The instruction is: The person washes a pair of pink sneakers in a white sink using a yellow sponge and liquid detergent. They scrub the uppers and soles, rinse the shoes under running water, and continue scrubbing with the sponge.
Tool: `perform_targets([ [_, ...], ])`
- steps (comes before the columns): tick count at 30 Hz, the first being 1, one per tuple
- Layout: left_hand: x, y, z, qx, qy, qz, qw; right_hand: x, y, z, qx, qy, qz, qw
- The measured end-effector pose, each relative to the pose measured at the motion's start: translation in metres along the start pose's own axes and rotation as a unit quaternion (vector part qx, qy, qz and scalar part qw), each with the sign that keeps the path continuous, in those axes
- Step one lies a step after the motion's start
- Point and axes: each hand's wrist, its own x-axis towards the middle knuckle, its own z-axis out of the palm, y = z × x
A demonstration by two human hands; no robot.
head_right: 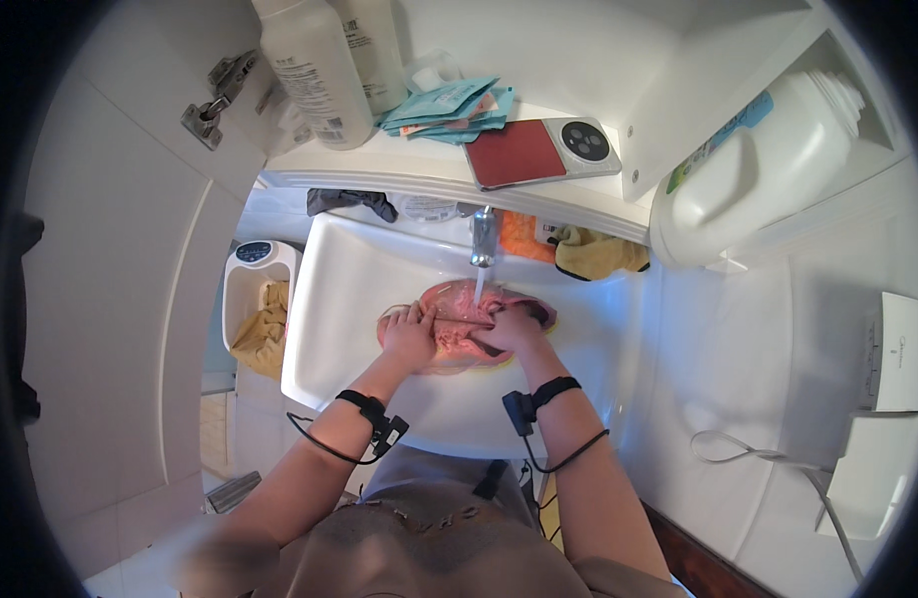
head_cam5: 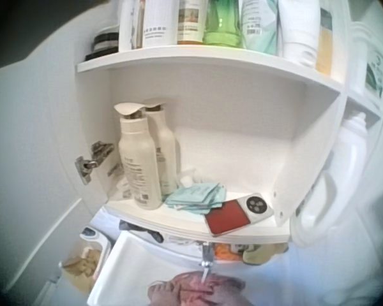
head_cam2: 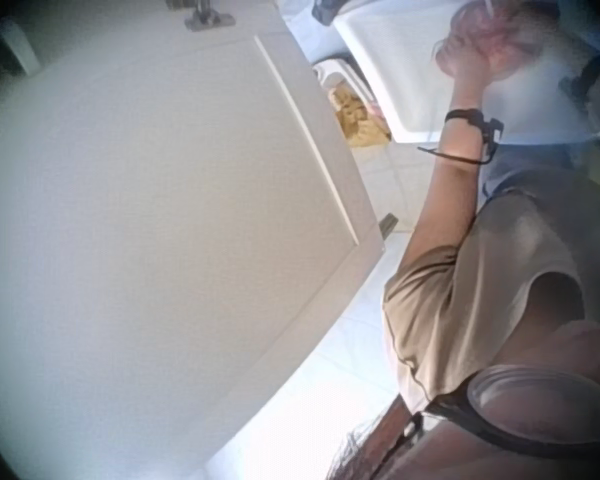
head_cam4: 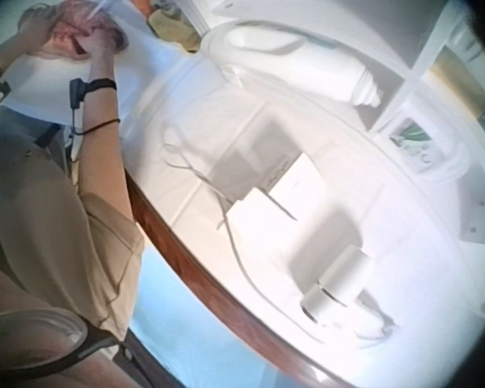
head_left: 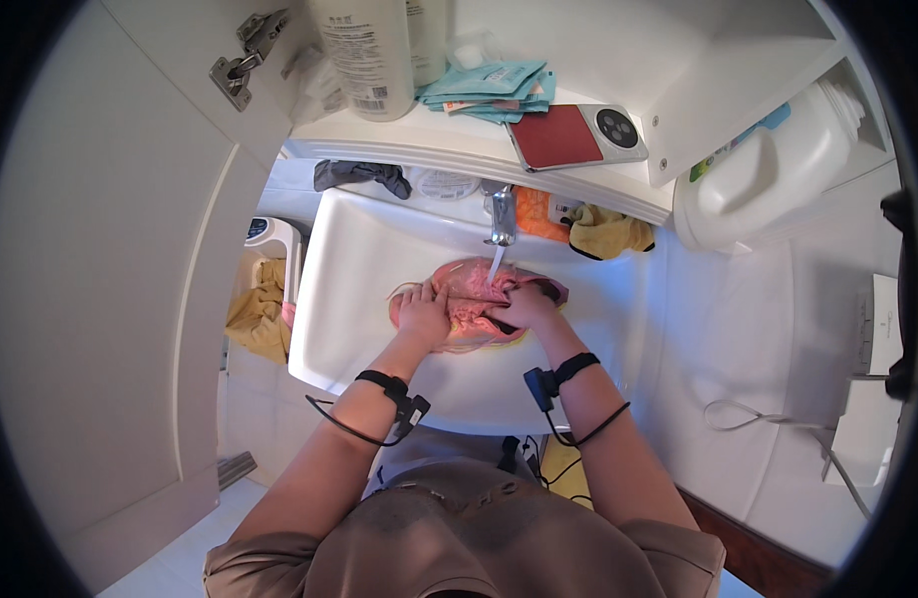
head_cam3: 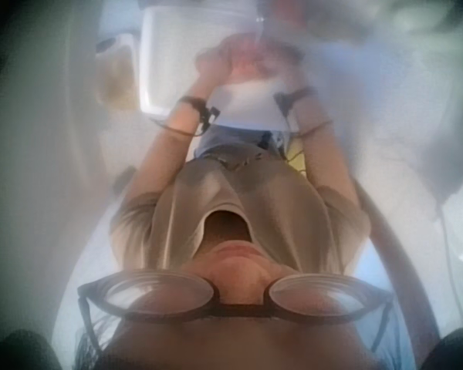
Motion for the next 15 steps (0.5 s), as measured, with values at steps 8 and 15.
perform_targets([
  [8, -0.004, 0.003, -0.002, -0.016, -0.005, 0.028, 0.999, 0.006, -0.014, 0.001, 0.136, -0.001, -0.053, 0.989],
  [15, -0.001, 0.004, -0.007, 0.013, -0.028, 0.014, 0.999, 0.001, 0.018, -0.007, 0.008, 0.018, 0.018, 1.000],
])
